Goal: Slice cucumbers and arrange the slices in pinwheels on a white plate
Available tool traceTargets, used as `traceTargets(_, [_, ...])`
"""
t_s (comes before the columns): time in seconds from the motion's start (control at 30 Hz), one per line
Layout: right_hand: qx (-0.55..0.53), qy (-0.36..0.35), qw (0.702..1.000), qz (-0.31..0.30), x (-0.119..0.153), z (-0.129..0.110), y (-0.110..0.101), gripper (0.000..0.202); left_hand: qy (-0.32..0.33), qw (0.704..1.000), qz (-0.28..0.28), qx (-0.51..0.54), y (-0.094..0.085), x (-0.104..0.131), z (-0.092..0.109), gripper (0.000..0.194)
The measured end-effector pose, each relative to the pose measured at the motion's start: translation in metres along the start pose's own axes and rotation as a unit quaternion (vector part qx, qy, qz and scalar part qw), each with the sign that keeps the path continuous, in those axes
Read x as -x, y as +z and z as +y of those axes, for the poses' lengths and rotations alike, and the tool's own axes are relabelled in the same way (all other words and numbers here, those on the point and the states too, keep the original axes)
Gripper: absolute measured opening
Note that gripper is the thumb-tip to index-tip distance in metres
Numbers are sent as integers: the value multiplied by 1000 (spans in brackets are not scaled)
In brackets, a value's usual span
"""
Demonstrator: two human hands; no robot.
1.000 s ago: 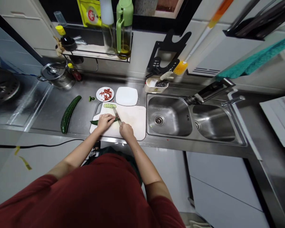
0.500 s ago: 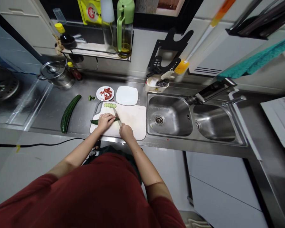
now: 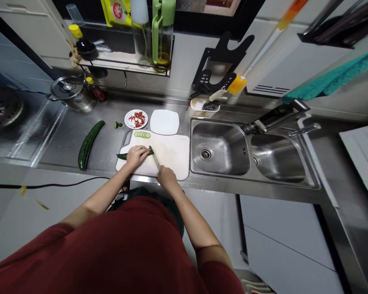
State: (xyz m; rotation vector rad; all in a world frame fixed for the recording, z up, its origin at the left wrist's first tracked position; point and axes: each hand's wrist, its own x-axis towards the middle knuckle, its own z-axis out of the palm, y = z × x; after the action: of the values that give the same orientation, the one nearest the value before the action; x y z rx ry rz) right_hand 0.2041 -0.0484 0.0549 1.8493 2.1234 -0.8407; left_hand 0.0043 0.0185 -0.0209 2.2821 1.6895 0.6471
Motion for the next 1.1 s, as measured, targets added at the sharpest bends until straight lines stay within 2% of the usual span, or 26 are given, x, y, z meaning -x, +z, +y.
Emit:
traceTargets(0.77, [2, -1, 1000, -9, -21, -9, -6, 27, 11, 1000, 0, -6, 0, -1, 0, 30])
traceTargets(1.1, [2, 3, 1000, -16, -11, -5, -3, 27, 1, 1000, 2, 8, -2, -1, 2, 32])
